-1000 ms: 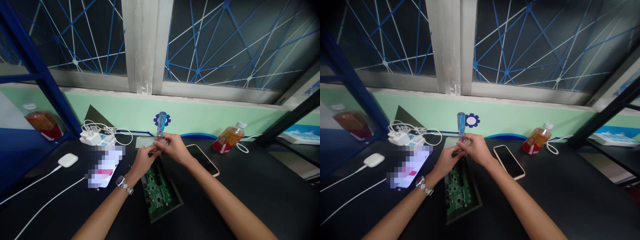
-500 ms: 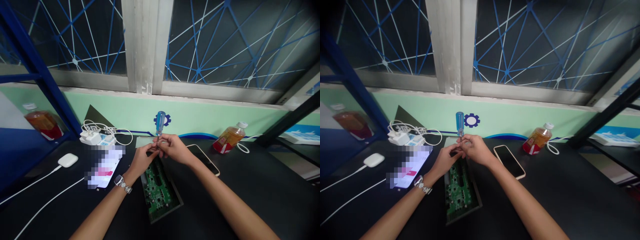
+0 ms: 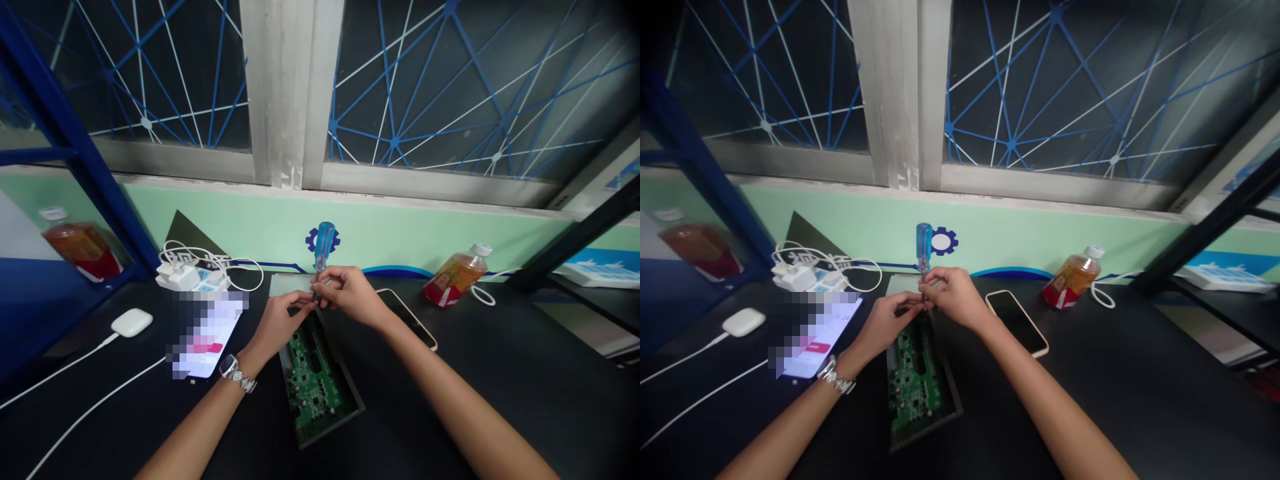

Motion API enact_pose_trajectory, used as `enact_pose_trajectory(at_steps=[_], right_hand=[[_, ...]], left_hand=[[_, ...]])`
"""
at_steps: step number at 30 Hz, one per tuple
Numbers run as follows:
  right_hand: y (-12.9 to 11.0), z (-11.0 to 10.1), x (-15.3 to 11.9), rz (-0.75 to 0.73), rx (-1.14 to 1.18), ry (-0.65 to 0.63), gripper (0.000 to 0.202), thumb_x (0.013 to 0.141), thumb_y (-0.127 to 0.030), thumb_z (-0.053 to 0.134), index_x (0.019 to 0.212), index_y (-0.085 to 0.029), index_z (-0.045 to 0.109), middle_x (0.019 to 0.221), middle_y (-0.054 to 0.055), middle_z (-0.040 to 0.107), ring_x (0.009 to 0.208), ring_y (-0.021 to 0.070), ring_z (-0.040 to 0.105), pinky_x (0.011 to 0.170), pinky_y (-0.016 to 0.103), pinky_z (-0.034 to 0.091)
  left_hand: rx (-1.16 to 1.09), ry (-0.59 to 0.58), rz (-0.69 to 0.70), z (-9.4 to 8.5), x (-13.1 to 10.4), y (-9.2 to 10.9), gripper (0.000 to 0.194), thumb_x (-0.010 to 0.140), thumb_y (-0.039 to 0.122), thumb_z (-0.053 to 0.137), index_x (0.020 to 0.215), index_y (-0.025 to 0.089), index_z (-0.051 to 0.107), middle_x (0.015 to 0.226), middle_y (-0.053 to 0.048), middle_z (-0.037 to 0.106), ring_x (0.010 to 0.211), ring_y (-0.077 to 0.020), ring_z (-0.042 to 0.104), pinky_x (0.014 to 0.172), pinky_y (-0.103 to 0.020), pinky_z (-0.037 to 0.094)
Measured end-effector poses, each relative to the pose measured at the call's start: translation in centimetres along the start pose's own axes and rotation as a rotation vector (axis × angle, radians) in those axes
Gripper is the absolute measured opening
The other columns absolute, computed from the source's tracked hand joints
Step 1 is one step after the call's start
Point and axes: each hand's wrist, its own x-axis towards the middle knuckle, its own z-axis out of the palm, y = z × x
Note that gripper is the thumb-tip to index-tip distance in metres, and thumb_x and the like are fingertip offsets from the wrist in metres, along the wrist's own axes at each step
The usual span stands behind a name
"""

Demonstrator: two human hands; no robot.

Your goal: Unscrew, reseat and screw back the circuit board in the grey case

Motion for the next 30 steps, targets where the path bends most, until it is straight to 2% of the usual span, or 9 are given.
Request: enact_pose_trajectory(at_steps=[5,9,12,14,16,18,21,26,30], right_hand=[[-0.2,0.4,-0.3,0.007,0.064,-0.094,0.02,0.089,-0.032,0.059,0.1,-0.016,0.065,0.066,0.0,0.065,0.052,0.0115,0.061,0.046,0.02,0.047],[0.0,1.2,-0.3,-0.025,0.056,-0.097,0.025,0.088,-0.033,0.061,0.107,-0.017,0.063,0.068,-0.001,0.064,0.053,0.0124,0.062,0.047,0.021,0.046],[0.1,1.4,-0.2,-0.067,-0.089,0.007,0.022,0.085,-0.033,0.066,0.1,-0.018,0.066,0.067,-0.001,0.066,0.053,0.0129,0.063,0.049,0.022,0.046],[0.2,1.2,-0.1,-0.095,-0.187,0.108,0.016,0.081,-0.031,0.07,0.089,-0.018,0.068,0.07,0.001,0.068,0.055,0.0132,0.064,0.052,0.023,0.048],[0.3,0.8,0.0,-0.088,-0.189,0.149,0.014,0.079,-0.03,0.071,0.08,-0.017,0.066,0.07,0.001,0.068,0.056,0.0136,0.065,0.052,0.023,0.049],[0.5,0.4,0.1,-0.055,-0.106,0.112,0.014,0.08,-0.03,0.07,0.079,-0.017,0.064,0.069,0.001,0.067,0.056,0.014,0.065,0.049,0.022,0.049],[0.6,0.2,0.1,-0.026,0.016,0.03,0.017,0.083,-0.032,0.067,0.09,-0.017,0.065,0.071,0.001,0.066,0.057,0.0141,0.065,0.045,0.021,0.049],[0.3,0.6,-0.1,-0.017,0.123,-0.062,0.021,0.089,-0.031,0.059,0.105,-0.017,0.061,0.082,0.002,0.066,0.055,0.0107,0.063,0.045,0.02,0.048],[0.2,1.1,-0.3,-0.07,0.084,-0.074,0.024,0.09,-0.03,0.057,0.11,-0.018,0.057,0.092,0.004,0.068,0.054,0.0099,0.063,0.047,0.02,0.047]], left_hand=[[0.021,0.033,0.033,0.3,0.3,-0.6,0.013,0.089,0.021,0.062,0.099,0.018,0.071,0.091,-0.004,0.076,0.086,-0.0194,0.072,0.083,-0.029,0.054],[0.065,0.048,0.062,1.0,0.6,-1.2,0.011,0.088,0.015,0.06,0.087,0.017,0.071,0.081,-0.001,0.075,0.077,-0.0178,0.071,0.076,-0.027,0.053],[0.09,0.072,0.04,1.3,0.7,-1.2,0.009,0.087,0.018,0.064,0.085,0.017,0.072,0.079,-0.002,0.076,0.075,-0.019,0.071,0.072,-0.027,0.053],[0.07,0.063,0.024,1.3,0.7,-1.0,0.009,0.086,0.022,0.066,0.09,0.017,0.073,0.083,-0.004,0.077,0.077,-0.0199,0.072,0.073,-0.028,0.054],[0.043,0.034,0.019,1.0,0.5,-0.7,0.013,0.087,0.024,0.066,0.096,0.017,0.073,0.088,-0.005,0.077,0.081,-0.0201,0.072,0.076,-0.029,0.055],[0.023,0.004,0.02,0.6,0.3,-0.4,0.016,0.089,0.023,0.064,0.101,0.018,0.073,0.095,-0.005,0.077,0.085,-0.0198,0.072,0.08,-0.029,0.055],[0.024,-0.01,0.02,-0.1,0.1,-0.2,0.017,0.09,0.02,0.061,0.103,0.017,0.072,0.1,-0.006,0.076,0.09,-0.0194,0.071,0.085,-0.03,0.055],[0.045,0.027,0.025,-0.2,0.2,-0.5,0.014,0.089,0.021,0.062,0.098,0.017,0.072,0.097,-0.006,0.076,0.09,-0.0204,0.071,0.086,-0.031,0.054],[0.043,0.004,0.054,0.3,0.3,-0.8,0.013,0.091,0.02,0.059,0.091,0.018,0.071,0.088,-0.004,0.076,0.084,-0.0192,0.071,0.084,-0.03,0.053]])
